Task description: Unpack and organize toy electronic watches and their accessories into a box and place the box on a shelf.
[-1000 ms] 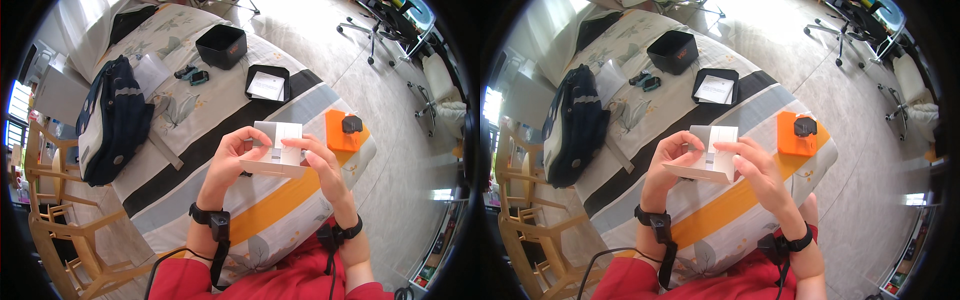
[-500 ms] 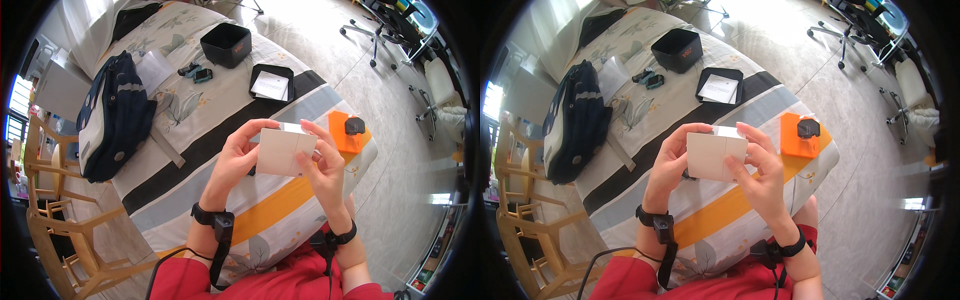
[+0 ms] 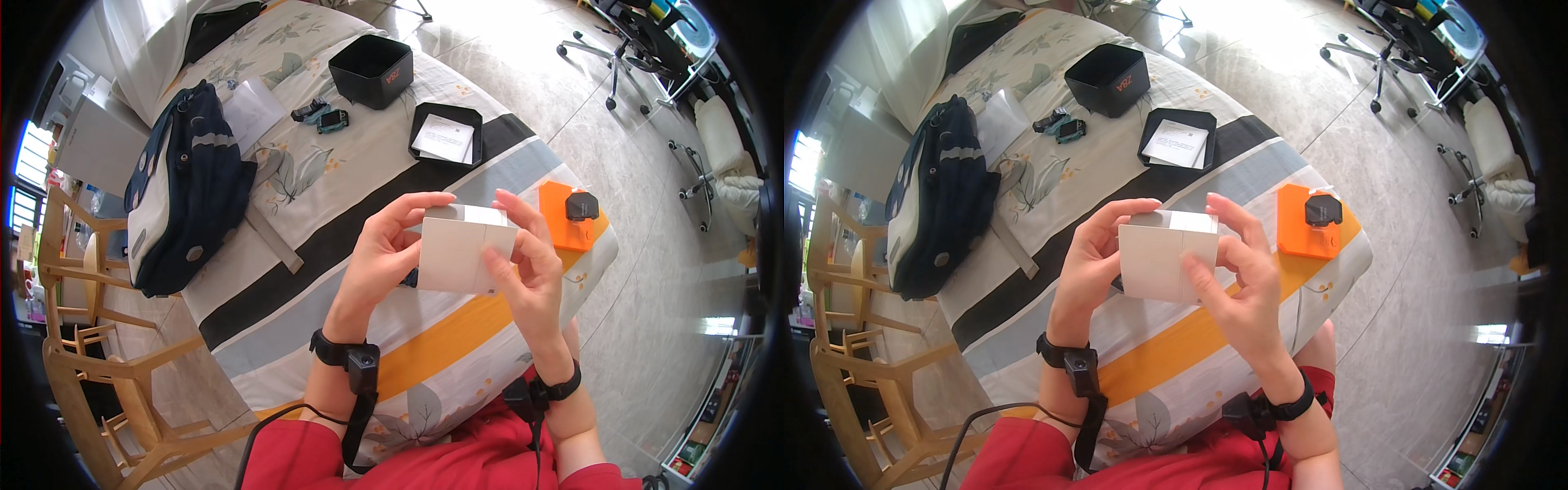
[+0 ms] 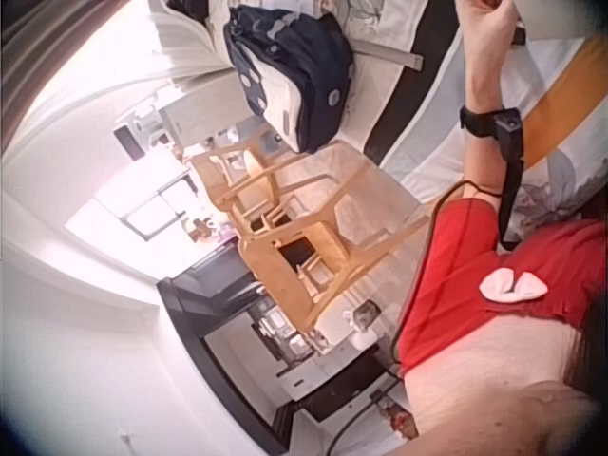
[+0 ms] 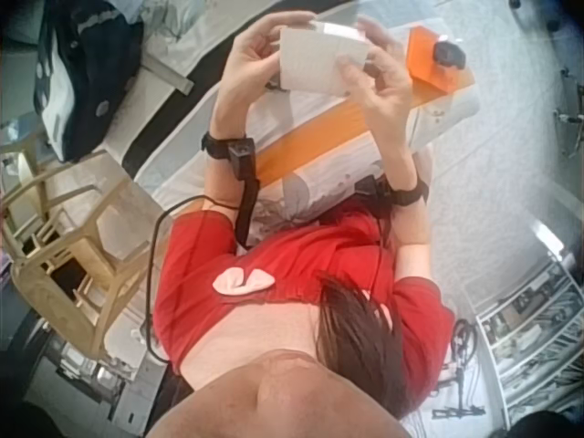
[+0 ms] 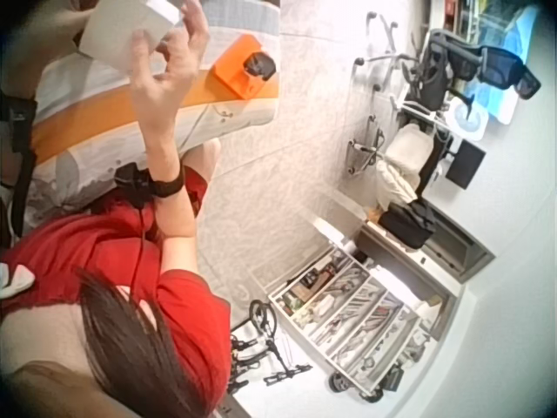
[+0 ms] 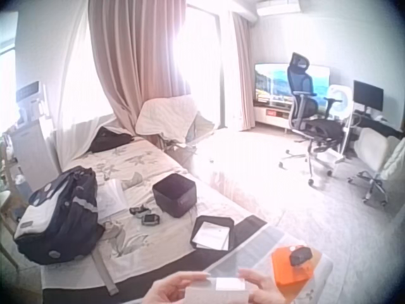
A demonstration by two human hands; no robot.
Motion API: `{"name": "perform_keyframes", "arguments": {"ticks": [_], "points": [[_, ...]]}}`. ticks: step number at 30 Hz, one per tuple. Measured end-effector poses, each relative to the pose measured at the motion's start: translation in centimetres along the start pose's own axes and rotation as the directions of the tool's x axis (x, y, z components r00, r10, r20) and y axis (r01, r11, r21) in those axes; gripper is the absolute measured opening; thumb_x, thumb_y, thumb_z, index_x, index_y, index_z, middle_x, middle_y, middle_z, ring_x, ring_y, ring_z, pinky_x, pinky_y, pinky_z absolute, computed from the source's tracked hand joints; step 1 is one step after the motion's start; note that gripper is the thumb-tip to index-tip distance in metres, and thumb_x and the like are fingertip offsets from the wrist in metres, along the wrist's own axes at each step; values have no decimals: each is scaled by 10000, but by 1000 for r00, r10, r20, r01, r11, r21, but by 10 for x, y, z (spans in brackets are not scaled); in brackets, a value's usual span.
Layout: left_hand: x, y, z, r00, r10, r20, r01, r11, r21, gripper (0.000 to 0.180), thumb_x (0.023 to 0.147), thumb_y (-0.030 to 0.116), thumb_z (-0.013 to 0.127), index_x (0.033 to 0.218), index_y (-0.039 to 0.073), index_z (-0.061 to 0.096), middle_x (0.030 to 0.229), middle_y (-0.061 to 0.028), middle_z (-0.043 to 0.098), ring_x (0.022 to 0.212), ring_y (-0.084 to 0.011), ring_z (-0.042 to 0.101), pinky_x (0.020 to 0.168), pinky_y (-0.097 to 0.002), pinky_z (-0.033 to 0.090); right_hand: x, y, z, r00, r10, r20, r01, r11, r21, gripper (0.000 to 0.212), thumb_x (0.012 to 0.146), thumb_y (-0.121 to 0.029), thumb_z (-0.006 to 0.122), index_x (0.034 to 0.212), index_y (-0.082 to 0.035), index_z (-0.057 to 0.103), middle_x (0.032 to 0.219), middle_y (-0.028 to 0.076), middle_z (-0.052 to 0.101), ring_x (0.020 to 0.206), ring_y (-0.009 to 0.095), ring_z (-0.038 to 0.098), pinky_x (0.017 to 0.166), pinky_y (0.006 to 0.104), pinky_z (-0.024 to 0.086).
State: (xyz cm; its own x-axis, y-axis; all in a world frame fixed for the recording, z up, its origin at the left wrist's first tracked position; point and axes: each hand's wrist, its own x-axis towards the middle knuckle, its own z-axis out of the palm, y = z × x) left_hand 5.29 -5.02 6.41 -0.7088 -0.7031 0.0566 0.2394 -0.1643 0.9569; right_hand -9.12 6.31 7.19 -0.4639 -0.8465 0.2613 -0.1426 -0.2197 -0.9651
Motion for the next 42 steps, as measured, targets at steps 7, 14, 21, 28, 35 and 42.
{"name": "perform_keyframes", "arguments": {"ticks": [7,14,21,28,35,42], "points": [[3,-13,-2,990,-21,-139,28,999,47,226,924,129,598,1108,1,630,880,-51,682,739,-46,613,617,-174,470,-3,8,-8,993,-19,114,42,979,-200,109,781,-74,689,837,18,672,1363,174,453,1237,252,467,797,266,511],[4,-17,-4,983,-60,-172,60,998,-5,281,960,273,575,1009,11,662,783,-8,663,666,-30,585,551,-164,432,-6,5,4,954,295,45,-298,948,109,182,812,-54,690,928,-6,559,1199,145,569,981,167,624,684,240,536],[4,-1,0,973,-225,-47,209,951,-227,236,959,196,558,1079,6,629,862,-32,654,726,-32,593,581,-167,450,-1,2,6,950,310,-12,-298,921,250,388,843,-6,645,1154,-37,416,1043,99,600,886,152,643,719,249,544],[1,-6,1,993,-113,-34,113,993,14,226,897,63,608,1118,17,624,851,-20,652,671,-18,571,554,-155,419,4,3,-13,981,137,141,-156,979,135,468,822,19,585,1277,-41,494,1198,102,549,983,184,620,768,253,538],[-1,-3,8,995,-57,-77,60,998,30,364,902,68,615,1239,19,487,764,-36,641,644,-35,569,551,-175,414,13,-5,-9,987,66,150,-32,975,-219,383,760,-89,730,1122,-10,631,1106,100,610,994,215,613,788,307,531],[0,-9,16,979,-139,-150,131,990,-61,276,910,127,632,1096,45,446,742,-50,661,643,-52,595,557,-174,417,15,-3,-18,906,-282,315,421,678,-603,417,712,-179,779,1070,0,660,983,113,645,830,267,618,682,343,514]]}}
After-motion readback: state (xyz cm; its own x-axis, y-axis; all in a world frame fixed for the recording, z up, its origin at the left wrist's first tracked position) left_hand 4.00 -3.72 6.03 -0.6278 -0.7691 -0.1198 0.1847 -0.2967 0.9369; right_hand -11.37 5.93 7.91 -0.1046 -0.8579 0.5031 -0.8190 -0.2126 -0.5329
